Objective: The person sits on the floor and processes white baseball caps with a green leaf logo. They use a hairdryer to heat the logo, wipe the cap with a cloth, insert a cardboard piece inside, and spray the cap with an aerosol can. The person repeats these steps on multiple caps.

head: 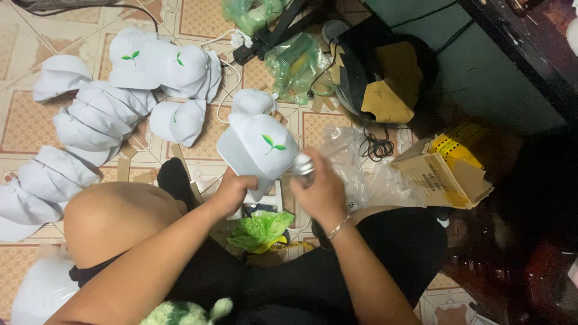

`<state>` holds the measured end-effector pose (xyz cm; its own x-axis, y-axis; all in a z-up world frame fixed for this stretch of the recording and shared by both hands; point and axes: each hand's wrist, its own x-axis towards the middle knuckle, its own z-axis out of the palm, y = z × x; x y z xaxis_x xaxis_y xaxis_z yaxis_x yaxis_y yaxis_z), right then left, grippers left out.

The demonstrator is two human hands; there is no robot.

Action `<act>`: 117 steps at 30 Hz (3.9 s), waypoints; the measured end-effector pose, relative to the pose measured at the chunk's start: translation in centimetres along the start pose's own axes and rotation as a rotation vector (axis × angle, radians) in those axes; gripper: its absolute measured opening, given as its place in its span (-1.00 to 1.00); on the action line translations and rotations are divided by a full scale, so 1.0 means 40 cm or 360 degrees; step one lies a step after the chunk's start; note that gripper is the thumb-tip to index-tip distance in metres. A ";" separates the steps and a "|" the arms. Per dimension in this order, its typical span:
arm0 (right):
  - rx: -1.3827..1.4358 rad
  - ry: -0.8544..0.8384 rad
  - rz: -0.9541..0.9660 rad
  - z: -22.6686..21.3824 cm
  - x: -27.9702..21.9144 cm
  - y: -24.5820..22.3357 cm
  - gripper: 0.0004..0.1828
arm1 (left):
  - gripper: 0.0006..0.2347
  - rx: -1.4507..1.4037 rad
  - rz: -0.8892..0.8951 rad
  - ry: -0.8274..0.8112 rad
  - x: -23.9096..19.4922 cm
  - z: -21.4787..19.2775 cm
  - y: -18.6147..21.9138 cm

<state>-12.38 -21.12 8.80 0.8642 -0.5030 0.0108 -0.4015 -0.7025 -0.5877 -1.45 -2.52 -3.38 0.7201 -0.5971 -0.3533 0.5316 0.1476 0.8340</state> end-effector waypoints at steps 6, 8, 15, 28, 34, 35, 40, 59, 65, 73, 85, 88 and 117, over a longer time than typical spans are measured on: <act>0.0053 -0.0191 0.0425 0.003 -0.007 -0.008 -0.31 | -0.54 -0.0479 -0.0088 0.0056 -0.011 0.016 0.041; 0.0038 0.0178 0.0197 -0.001 -0.016 -0.009 -0.34 | -0.54 -0.0515 -0.0104 0.0052 -0.016 0.022 0.054; 0.0184 -0.0067 0.0182 -0.005 0.006 -0.020 -0.30 | -0.54 -0.0436 -0.0118 0.0055 -0.014 0.014 0.070; 0.0355 0.0255 0.0405 -0.006 0.044 0.075 -0.23 | -0.54 0.0063 -0.0041 0.0010 0.020 -0.028 0.012; 0.0086 0.0383 -0.0096 0.069 0.013 0.134 -0.10 | -0.77 -0.0637 0.0452 0.0487 0.034 -0.080 0.196; -0.0005 0.0243 -0.0025 0.098 0.011 0.145 -0.08 | -0.80 -0.0804 0.0508 0.0535 0.019 -0.108 0.246; 0.0015 -0.0495 0.0315 0.228 -0.044 0.253 -0.06 | -0.95 -0.0923 0.0993 0.0546 -0.159 -0.341 0.446; -0.0689 -0.0696 0.0665 0.489 0.064 0.445 0.21 | -0.47 -0.1223 0.1204 0.1436 -0.164 -1.159 0.027; -0.0042 -0.0874 0.0461 0.550 0.029 0.411 -0.07 | -0.44 -0.0575 0.0575 0.2389 -0.170 -1.232 -0.067; -0.0429 -0.0920 0.0584 0.585 0.047 0.480 0.07 | -0.43 0.1602 -0.0952 0.1907 -0.246 -0.943 -0.099; -0.0254 -0.0801 0.0321 0.585 0.037 0.528 0.06 | -0.73 0.2888 -0.0992 0.0730 -0.322 -0.942 -0.272; -0.0421 -0.0616 -0.0066 0.573 0.030 0.530 0.00 | -0.77 0.2184 -0.0953 0.1271 -0.315 -0.932 -0.195; 0.0212 -0.0819 0.0568 0.663 0.164 0.297 -0.57 | -0.35 0.0091 -0.0422 0.1949 -0.340 -1.001 -0.200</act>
<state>-3.42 -19.42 -19.57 0.7327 -0.3648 -0.5745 -0.6788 -0.4515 -0.5791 2.35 36.00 -22.24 0.5511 0.5250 -0.6486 0.7255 0.0825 0.6833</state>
